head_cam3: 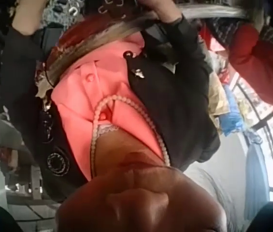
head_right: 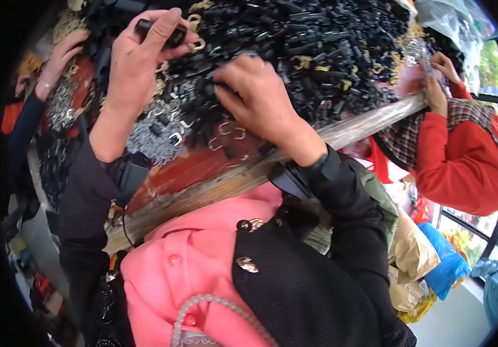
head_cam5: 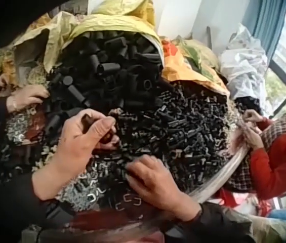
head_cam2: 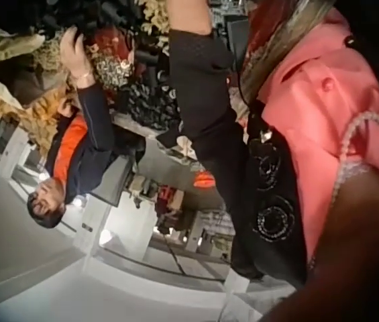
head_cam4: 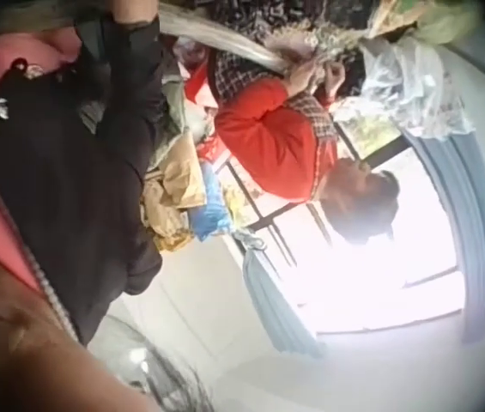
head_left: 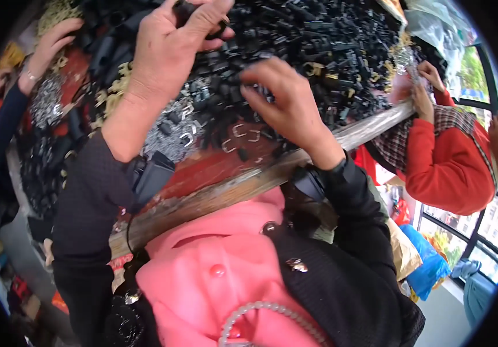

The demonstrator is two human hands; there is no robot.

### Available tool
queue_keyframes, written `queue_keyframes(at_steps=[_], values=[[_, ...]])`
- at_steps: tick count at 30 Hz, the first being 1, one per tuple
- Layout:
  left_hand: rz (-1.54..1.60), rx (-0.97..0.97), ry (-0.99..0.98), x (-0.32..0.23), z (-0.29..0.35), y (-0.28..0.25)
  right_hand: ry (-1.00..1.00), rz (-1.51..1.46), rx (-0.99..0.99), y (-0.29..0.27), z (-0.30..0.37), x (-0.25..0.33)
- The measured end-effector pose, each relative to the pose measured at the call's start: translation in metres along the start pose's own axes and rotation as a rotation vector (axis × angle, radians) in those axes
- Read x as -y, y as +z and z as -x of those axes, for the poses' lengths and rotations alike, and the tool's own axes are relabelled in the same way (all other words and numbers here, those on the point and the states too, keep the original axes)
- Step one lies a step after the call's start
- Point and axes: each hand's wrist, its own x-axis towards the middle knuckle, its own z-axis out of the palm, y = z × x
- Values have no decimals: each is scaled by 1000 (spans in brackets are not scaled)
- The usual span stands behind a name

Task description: The person assembles components by hand, picking up a black plastic housing and a tan clip, fitting the clip into the housing, and then inserting a small metal pin into the assembly.

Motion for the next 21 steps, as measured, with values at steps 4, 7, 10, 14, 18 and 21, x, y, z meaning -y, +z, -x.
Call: queue_keyframes(at_steps=[4,7,10,14,18,21], values=[[191,136,-222,2,45,-22,-46,-10,186,14,30,23],[-1,233,-464,3,94,-49,-85,50,229,28,38,33],[77,203,-545,10,136,-71,-134,171,266,38,40,38],[194,172,-679,18,166,-89,-36,163,257,33,47,39],[376,232,-654,29,174,-87,-27,89,284,26,49,47],[576,279,-690,34,172,-87,136,-77,299,23,48,52]])
